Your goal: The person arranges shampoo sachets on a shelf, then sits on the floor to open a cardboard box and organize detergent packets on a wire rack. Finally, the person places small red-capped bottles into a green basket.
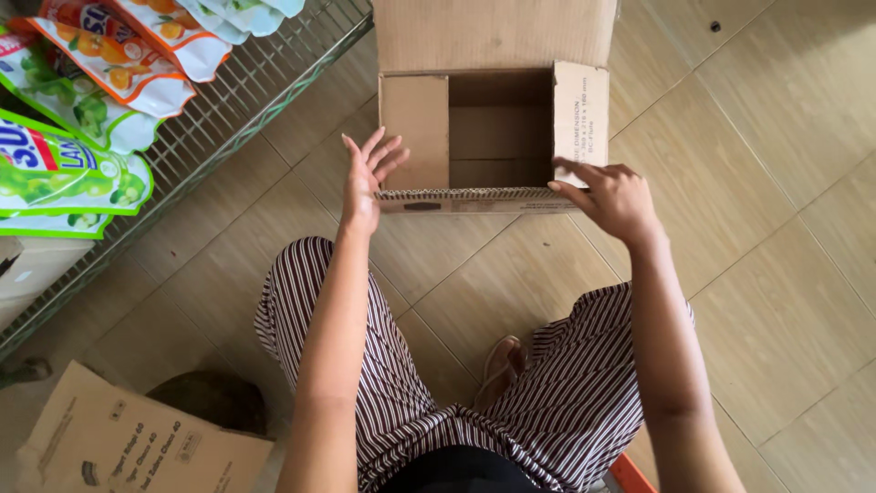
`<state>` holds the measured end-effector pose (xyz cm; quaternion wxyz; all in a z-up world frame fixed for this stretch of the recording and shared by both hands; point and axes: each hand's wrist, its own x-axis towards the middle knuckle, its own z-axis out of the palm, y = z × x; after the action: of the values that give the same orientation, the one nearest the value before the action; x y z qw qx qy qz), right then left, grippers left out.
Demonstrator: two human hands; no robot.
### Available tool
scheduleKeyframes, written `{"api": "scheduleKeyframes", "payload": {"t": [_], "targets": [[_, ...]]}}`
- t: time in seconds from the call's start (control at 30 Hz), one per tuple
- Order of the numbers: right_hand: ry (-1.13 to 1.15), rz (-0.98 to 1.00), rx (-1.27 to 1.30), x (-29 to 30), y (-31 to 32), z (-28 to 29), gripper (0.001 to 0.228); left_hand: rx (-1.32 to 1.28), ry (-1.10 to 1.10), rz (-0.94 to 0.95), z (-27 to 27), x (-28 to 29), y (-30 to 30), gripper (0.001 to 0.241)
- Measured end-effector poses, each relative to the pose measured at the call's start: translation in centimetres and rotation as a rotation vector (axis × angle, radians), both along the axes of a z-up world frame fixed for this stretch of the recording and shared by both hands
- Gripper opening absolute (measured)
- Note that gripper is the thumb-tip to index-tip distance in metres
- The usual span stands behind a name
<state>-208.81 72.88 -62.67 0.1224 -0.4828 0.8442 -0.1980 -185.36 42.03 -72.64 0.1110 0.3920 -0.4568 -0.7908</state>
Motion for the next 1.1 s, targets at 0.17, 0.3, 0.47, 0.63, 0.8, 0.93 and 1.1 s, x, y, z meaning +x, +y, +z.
{"api": "scheduleKeyframes", "payload": {"t": [0.17, 0.3, 0.47, 0.63, 0.8, 0.93, 1.1], "targets": [[0.254, 0.022, -0.112, -0.2, 0.5, -3.4, 0.036, -0.117, 0.001, -0.028, -0.4, 0.1, 0.4, 0.094], [0.102, -0.093, 0.12, -2.4, -1.3, -7.7, 0.036, -0.111, 0.013, 0.091, -0.4, 0.5, 0.2, 0.092], [0.257, -0.309, -0.051, 0.5, -5.0, -14.9, 0.041, -0.303, -0.203, 0.088, -0.7, 0.5, -0.9, 0.079], [0.141, -0.405, -0.255, 7.6, -6.6, -17.0, 0.067, -1.022, -0.134, -0.031, -4.0, -6.0, -6.7, 0.077], [-0.283, -0.547, -0.508, 7.9, -5.6, -13.8, 0.069, -0.535, -0.018, -0.108, -4.1, -14.8, -11.6, 0.094], [-0.148, -0.748, -0.421, 5.1, -3.3, -12.1, 0.075, -0.633, -0.082, -0.195, -2.8, -16.5, -9.8, 0.092], [-0.194, -1.05, -0.123, -0.9, -3.0, -11.6, 0.08, -1.335, -0.39, -0.424, -1.6, -16.0, -8.1, 0.081]]}}
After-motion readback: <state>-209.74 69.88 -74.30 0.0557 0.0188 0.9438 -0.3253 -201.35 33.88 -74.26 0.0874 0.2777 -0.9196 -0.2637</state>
